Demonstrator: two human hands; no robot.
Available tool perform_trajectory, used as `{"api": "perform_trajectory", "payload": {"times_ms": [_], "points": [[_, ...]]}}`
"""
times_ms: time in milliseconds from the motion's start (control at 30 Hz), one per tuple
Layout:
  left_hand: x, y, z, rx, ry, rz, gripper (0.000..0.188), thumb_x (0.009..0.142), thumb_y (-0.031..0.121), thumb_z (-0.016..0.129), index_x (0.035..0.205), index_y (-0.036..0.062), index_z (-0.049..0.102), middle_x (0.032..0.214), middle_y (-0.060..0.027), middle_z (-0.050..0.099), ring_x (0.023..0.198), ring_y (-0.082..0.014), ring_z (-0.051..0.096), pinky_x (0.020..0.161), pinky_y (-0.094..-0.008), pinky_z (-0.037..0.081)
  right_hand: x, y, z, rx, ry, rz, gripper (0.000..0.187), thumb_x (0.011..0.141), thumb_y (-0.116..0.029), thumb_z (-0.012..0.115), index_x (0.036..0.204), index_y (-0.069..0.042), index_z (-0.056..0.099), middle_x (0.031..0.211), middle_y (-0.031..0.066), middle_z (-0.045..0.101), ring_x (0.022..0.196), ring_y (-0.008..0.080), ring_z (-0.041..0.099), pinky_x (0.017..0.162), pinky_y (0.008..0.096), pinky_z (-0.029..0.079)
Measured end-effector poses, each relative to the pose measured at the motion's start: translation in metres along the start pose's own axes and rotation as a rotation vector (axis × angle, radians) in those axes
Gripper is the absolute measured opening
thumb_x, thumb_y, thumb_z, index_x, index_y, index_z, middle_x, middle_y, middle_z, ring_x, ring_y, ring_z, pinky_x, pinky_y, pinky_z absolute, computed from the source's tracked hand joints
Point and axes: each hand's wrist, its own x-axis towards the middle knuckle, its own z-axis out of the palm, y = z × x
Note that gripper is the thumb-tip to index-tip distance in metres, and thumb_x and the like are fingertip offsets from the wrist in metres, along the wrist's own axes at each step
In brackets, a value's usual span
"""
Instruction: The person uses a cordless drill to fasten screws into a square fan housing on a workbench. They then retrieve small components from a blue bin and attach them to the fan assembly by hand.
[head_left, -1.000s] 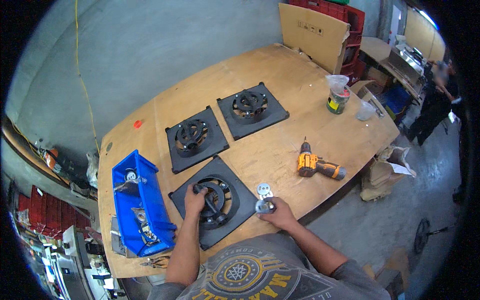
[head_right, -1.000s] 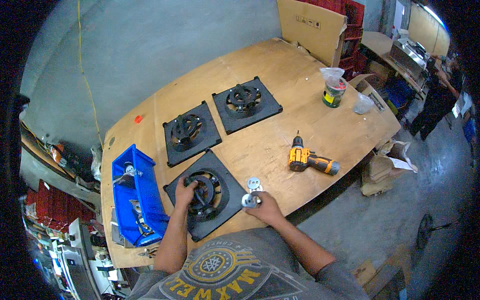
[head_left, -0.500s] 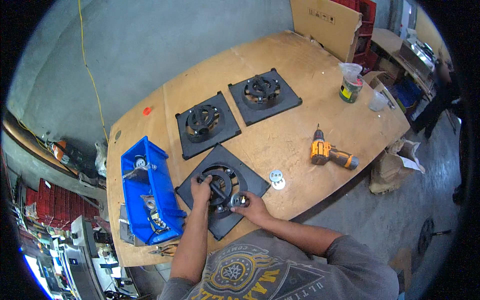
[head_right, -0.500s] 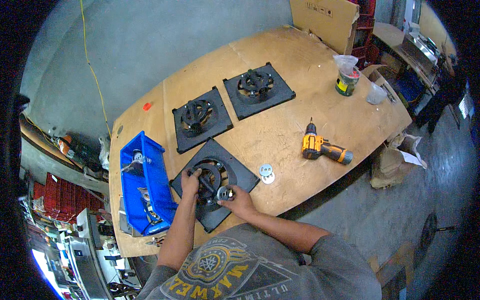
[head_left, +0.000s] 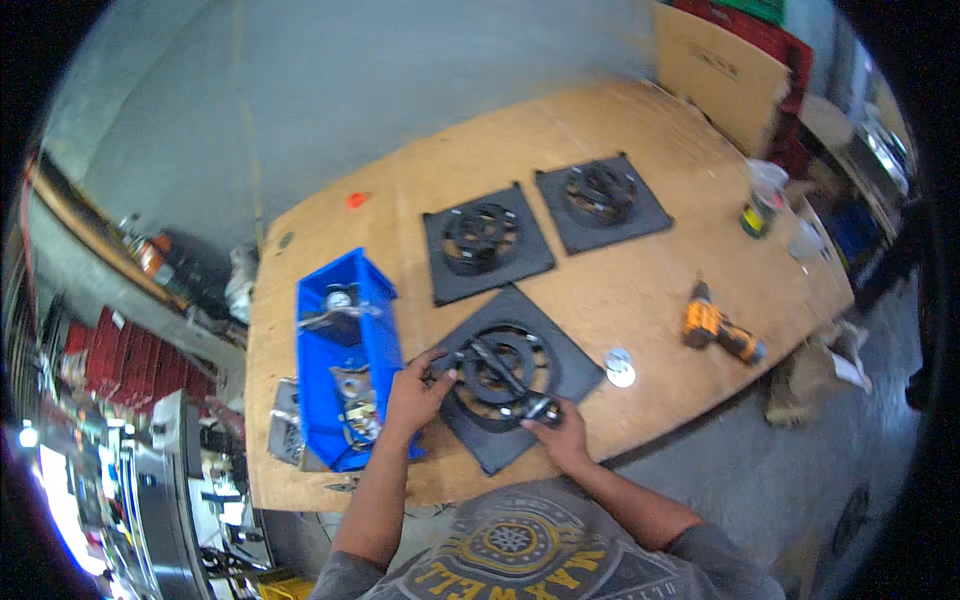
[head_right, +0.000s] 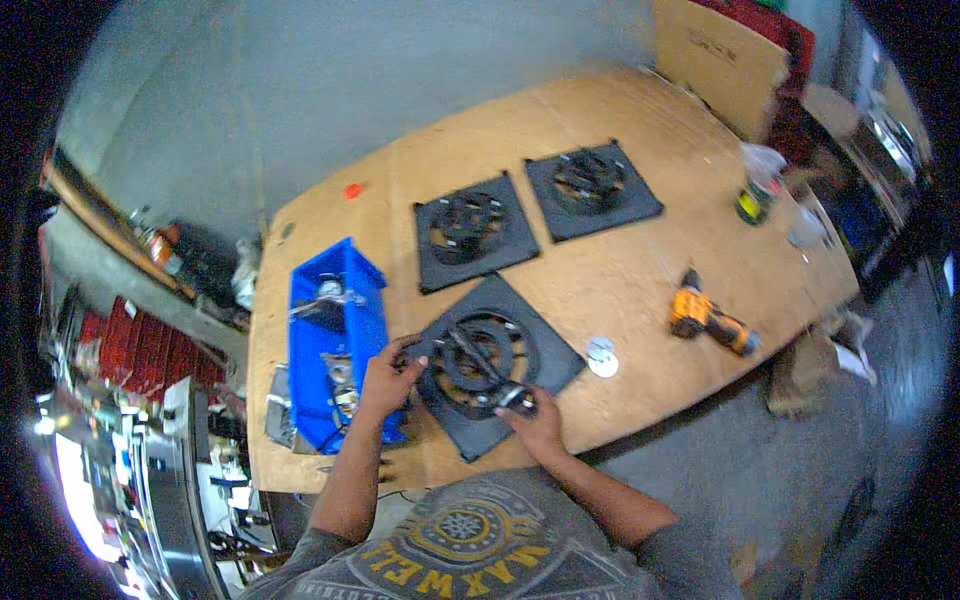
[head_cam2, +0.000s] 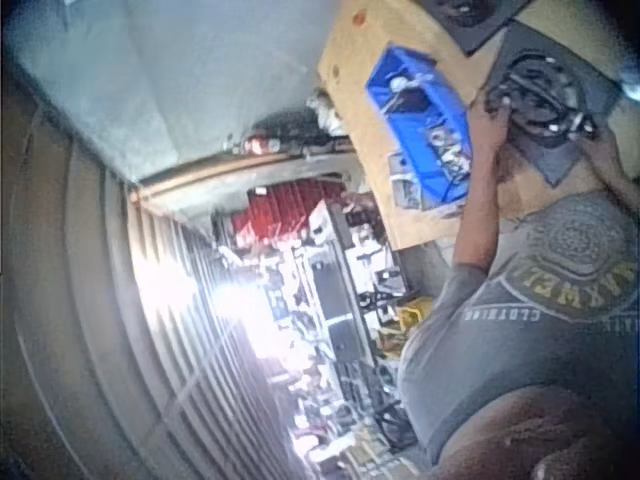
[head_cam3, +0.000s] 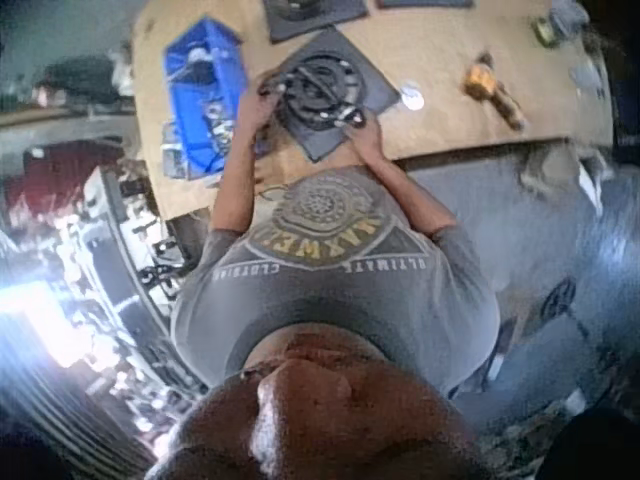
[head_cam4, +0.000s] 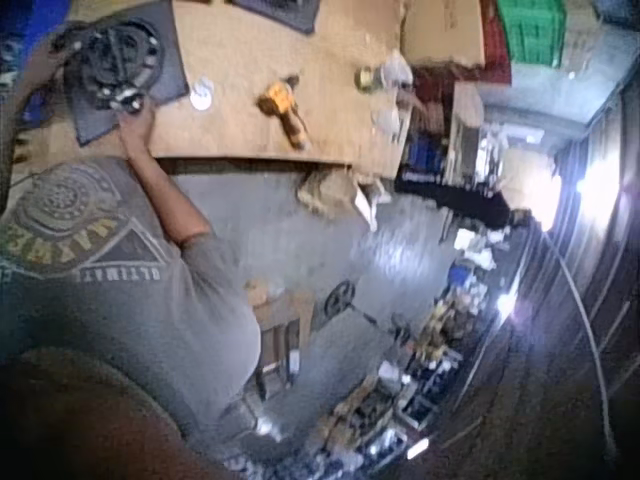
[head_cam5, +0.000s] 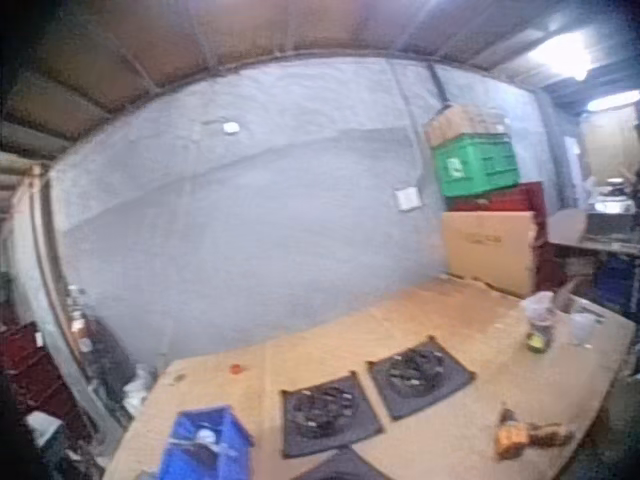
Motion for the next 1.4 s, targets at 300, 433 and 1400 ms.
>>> {"api": "perform_trajectory", "payload": {"times_ms": [300, 433, 1400], "points": [[0.093, -0.087, -0.200, 0.263, 0.327, -0.027, 0.037, 0.081, 0.025, 0.071, 0.114, 0.0090, 0.067, 0.091, -0.0182, 0.071, 0.085, -0.0294, 0.070, 0.078, -0.0387, 0.054, -0.007, 0.005, 0.019, 0.273, 0.096, 0.057, 0.047, 0.080, -0.009, 0.078, 0.119, 0.005, 0.055, 0.110, 0.0091, 0.063, 0.099, 0.0170, 0.060, 0.086, 0.0299, 0.049], [0.139, -0.139, -0.213, 0.395, 0.247, 0.018, 0.035, 0.080, 0.027, 0.070, 0.111, 0.0101, 0.069, 0.099, -0.0182, 0.071, 0.094, -0.0322, 0.068, 0.084, -0.0409, 0.053, -0.011, 0.004, 0.022, 0.157, 0.157, 0.111, 0.054, 0.079, -0.010, 0.079, 0.124, 0.006, 0.053, 0.112, 0.0105, 0.062, 0.098, 0.0179, 0.060, 0.086, 0.0303, 0.049], [0.250, -0.186, -0.164, 0.988, -0.209, 0.078, 0.025, 0.086, 0.015, 0.056, 0.099, 0.0065, 0.075, 0.105, -0.0169, 0.071, 0.098, -0.0317, 0.069, 0.082, -0.0442, 0.056, -0.116, 0.002, -0.041, -0.115, 0.794, 0.332, 0.041, 0.089, -0.017, 0.065, 0.126, -0.003, 0.056, 0.090, 0.0041, 0.060, 0.067, 0.0112, 0.055, 0.049, 0.0250, 0.040]]}}
